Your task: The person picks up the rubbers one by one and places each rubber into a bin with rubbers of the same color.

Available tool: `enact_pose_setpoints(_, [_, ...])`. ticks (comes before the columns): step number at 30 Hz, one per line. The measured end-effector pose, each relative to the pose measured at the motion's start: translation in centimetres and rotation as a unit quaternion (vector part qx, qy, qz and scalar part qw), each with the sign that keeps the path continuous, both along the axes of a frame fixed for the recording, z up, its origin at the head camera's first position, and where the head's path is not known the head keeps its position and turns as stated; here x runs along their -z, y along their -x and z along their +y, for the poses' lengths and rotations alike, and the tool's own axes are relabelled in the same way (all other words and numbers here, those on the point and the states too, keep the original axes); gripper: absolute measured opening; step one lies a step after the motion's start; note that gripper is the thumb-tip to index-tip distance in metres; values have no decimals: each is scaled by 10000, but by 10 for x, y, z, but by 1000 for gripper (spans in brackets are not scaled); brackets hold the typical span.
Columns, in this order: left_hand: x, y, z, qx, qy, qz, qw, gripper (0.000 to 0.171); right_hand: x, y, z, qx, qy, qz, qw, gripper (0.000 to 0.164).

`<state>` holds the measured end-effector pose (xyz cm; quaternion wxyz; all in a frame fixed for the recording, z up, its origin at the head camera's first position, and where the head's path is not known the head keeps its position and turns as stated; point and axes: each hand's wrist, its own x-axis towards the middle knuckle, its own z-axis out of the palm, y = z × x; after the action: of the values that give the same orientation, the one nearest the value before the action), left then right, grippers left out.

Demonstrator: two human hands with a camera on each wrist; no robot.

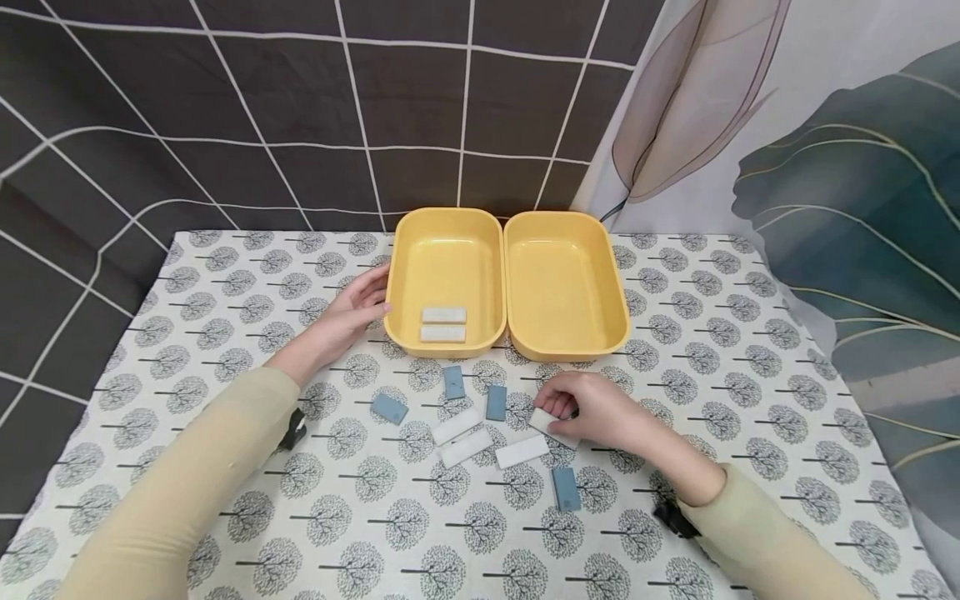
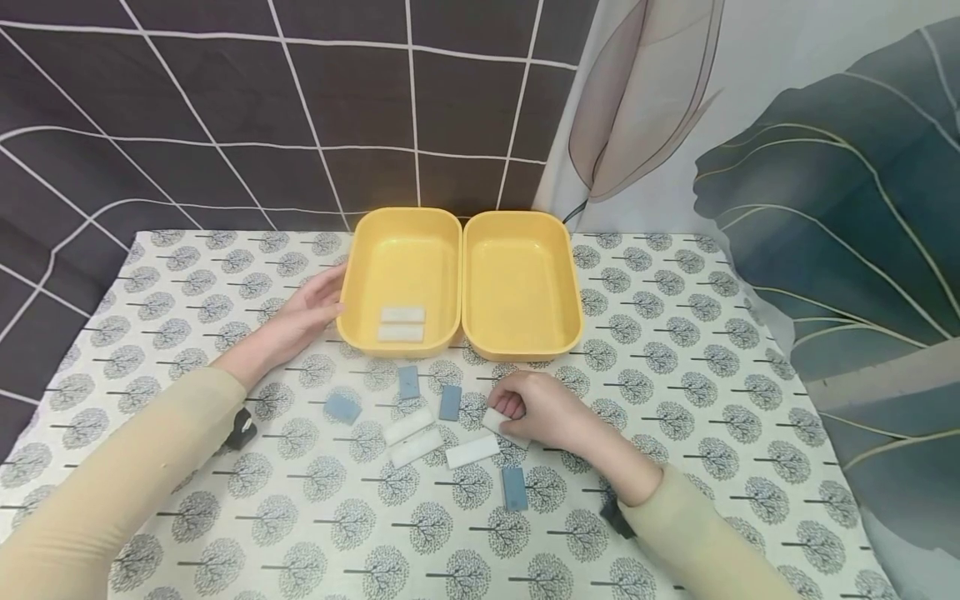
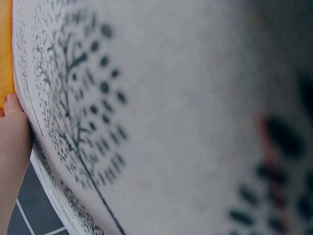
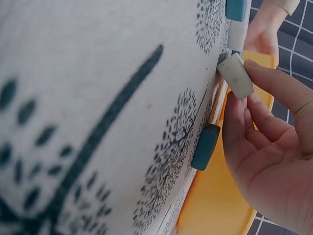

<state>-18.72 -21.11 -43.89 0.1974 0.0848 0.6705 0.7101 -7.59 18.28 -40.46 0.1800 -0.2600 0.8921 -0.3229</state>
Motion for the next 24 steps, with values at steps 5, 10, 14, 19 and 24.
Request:
enact_pose_setpoints(5, [0, 0, 0, 30, -19, 47, 10000, 77, -1, 0, -1, 18, 74, 21, 10000, 27])
enact_pose_setpoints(10, [-1, 0, 0, 42, -28, 54, 10000, 77, -3, -1, -3, -1, 84, 46, 10000, 25])
enact_pose_setpoints(14, [-1, 0, 0, 24, -29, 34, 10000, 77, -7, 0, -4, 29, 51, 104, 9999, 24])
enact_pose_setpoints(19, [-1, 0, 1, 26, -13, 50, 10000, 78, -14, 5, -5, 18, 116, 196, 9997, 23])
enact_pose_setpoints(24, [-1, 0, 1, 5, -6, 41, 10000, 77, -20, 11, -9, 18, 225, 252, 9994, 23])
